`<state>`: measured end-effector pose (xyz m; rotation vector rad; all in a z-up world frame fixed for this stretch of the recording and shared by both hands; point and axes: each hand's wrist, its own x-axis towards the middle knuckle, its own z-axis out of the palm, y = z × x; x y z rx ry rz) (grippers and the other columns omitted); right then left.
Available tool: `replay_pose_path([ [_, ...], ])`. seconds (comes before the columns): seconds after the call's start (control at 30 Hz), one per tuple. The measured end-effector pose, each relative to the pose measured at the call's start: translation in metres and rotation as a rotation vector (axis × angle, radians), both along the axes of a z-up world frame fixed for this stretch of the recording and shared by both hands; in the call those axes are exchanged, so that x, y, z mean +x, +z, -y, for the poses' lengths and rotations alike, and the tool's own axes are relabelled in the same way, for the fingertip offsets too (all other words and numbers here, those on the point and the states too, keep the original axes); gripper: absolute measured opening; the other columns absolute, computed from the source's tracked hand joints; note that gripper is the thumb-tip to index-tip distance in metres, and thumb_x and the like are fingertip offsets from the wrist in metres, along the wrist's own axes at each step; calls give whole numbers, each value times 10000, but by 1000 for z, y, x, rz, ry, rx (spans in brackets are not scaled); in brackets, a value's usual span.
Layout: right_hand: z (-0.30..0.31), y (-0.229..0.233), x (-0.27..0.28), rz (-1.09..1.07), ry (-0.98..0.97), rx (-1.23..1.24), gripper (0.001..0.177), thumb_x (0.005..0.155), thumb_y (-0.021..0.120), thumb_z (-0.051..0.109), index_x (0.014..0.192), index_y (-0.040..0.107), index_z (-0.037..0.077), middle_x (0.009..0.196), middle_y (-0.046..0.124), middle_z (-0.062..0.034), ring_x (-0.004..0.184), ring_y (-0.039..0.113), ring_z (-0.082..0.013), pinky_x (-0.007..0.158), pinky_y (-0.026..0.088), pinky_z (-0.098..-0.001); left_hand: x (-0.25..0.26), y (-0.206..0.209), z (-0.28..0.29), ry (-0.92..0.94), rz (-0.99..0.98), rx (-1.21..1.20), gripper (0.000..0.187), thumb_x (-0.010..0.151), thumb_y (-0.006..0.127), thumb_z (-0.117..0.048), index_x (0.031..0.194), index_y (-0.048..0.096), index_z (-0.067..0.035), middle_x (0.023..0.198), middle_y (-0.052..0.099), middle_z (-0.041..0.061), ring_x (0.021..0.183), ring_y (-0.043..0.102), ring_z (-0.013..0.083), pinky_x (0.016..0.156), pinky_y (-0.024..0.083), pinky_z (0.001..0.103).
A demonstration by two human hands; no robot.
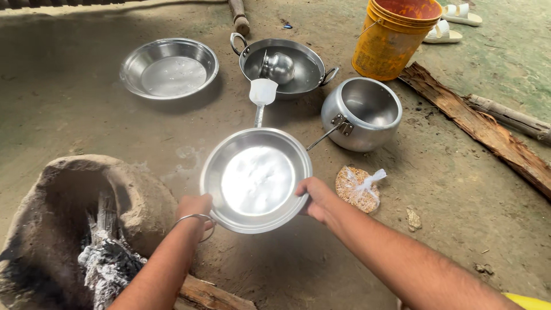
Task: The person removes metal dishes from a basin, rinses a pressure cooker in a pot of water, adjusts wood in a clay stove, and wipes a metal plate with a cloth.
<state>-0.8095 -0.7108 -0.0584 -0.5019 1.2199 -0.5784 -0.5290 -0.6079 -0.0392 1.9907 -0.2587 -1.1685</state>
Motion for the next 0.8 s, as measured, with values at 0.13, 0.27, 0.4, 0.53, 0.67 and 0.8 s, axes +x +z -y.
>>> replay_pose_path([
  [0.13, 13, -18, 14, 73, 50, 26, 565, 716, 540, 13, 1276, 513, -54, 1201, 626, -210, 1081, 665, -376, 924, 596, -574, 10, -3, -1, 46, -14, 16, 317, 864, 599, -108, 1110, 678, 76, 1052, 708, 229, 892, 732, 345, 704, 648, 453],
  [0.27, 24, -41, 15, 84, 98, 67, 561, 699, 535, 15, 1259, 527, -16, 1185, 631, -186, 1054, 662, -349, 893, 589, -560, 7, -18, 2, 56, 66, 109, 326, 866, 601, -131, 1111, 684, 67, 1050, 697, 213, 882, 736, 330, 716, 656, 441],
  [0.4, 46, -67, 6, 80, 139, 105, 445, 716, 570, 15, 1157, 564, -39, 1113, 648, -174, 975, 681, -318, 854, 610, -492, -1, -37, 11, 84, 88, 200, 344, 860, 614, -161, 1075, 701, 92, 983, 714, 234, 802, 718, 327, 647, 627, 426],
  [0.53, 67, -80, 2, 57, 281, 81, 273, 709, 609, 32, 975, 560, 6, 947, 639, -146, 844, 658, -294, 745, 594, -487, -11, -49, 12, 162, 102, 222, 335, 844, 630, -173, 1051, 697, 82, 931, 712, 212, 759, 703, 300, 607, 615, 422],
  [0.67, 85, -69, 3, 47, 404, 95, 235, 705, 585, 32, 939, 581, 15, 877, 629, -129, 773, 654, -294, 705, 597, -526, -28, -50, 13, 283, 97, 238, 302, 836, 611, -163, 982, 722, 77, 895, 712, 196, 744, 696, 283, 606, 611, 413],
  [0.8, 103, -49, 1, 49, 476, 71, 236, 726, 567, 16, 963, 559, 21, 871, 643, -136, 749, 674, -292, 741, 609, -546, -59, -36, 3, 378, 134, 197, 293, 838, 593, -167, 985, 711, 58, 913, 713, 179, 747, 715, 271, 614, 618, 405],
])
